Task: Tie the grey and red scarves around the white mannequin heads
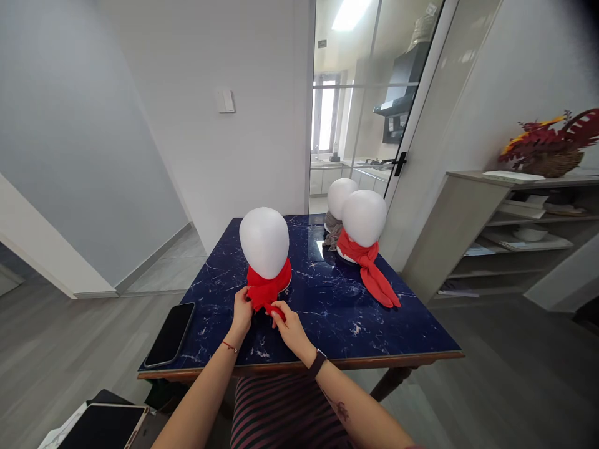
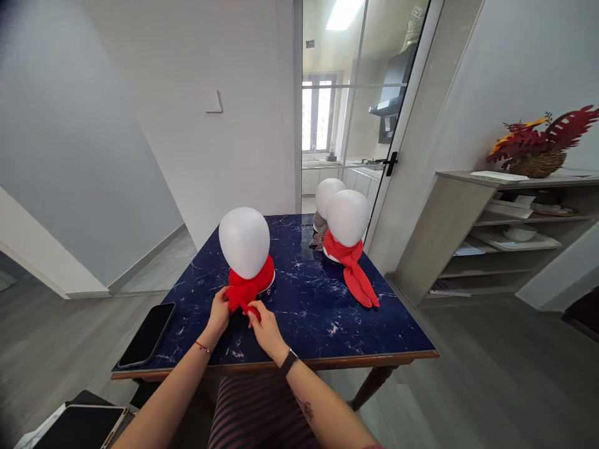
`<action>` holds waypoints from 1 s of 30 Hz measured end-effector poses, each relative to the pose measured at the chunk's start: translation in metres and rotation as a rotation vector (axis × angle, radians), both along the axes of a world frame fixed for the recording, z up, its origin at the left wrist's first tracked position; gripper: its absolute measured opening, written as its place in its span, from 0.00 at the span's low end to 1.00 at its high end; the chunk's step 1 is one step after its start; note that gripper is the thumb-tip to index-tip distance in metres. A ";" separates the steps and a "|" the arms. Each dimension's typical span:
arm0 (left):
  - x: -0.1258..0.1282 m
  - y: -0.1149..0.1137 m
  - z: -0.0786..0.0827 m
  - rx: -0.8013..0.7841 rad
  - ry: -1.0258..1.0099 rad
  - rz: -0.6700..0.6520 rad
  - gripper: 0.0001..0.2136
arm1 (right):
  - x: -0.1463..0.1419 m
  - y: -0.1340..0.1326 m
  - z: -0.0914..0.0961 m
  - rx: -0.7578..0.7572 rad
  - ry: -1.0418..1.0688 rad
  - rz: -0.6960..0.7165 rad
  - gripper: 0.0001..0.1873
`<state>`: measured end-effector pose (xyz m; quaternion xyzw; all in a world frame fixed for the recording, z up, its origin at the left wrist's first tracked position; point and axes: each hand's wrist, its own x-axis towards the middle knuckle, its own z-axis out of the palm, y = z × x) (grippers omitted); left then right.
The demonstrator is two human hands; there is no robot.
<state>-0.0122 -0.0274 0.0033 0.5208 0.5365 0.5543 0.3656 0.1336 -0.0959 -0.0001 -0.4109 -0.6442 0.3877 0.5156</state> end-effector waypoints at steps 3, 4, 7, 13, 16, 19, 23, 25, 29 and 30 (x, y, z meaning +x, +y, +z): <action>0.008 -0.004 -0.004 -0.044 -0.244 0.014 0.16 | 0.000 0.000 -0.001 -0.018 0.016 0.002 0.11; 0.010 -0.005 -0.005 -0.055 -0.313 0.033 0.18 | 0.000 0.000 -0.001 -0.023 0.018 0.000 0.11; 0.014 -0.007 -0.005 -0.094 -0.465 0.088 0.18 | 0.000 0.001 -0.002 -0.029 0.023 -0.009 0.11; 0.014 -0.013 0.001 -0.226 -0.524 0.018 0.11 | -0.001 0.003 -0.006 -0.020 0.027 -0.005 0.11; 0.011 -0.017 0.006 -0.272 -0.465 0.020 0.10 | 0.000 0.003 -0.005 -0.019 0.020 0.004 0.11; 0.004 -0.022 0.013 -0.273 -0.367 0.049 0.12 | 0.000 0.003 -0.003 -0.028 0.030 0.001 0.11; -0.008 -0.026 0.022 -0.256 -0.239 0.052 0.17 | -0.001 0.003 -0.006 -0.051 0.064 -0.012 0.11; -0.014 -0.026 0.025 -0.261 -0.169 0.054 0.18 | -0.001 0.006 -0.009 -0.083 0.108 -0.029 0.12; -0.029 -0.021 0.027 -0.236 0.018 0.077 0.15 | 0.005 0.019 -0.008 -0.128 0.173 -0.095 0.12; -0.033 -0.018 0.026 -0.227 0.076 0.096 0.13 | 0.009 0.024 -0.005 -0.123 0.172 -0.118 0.12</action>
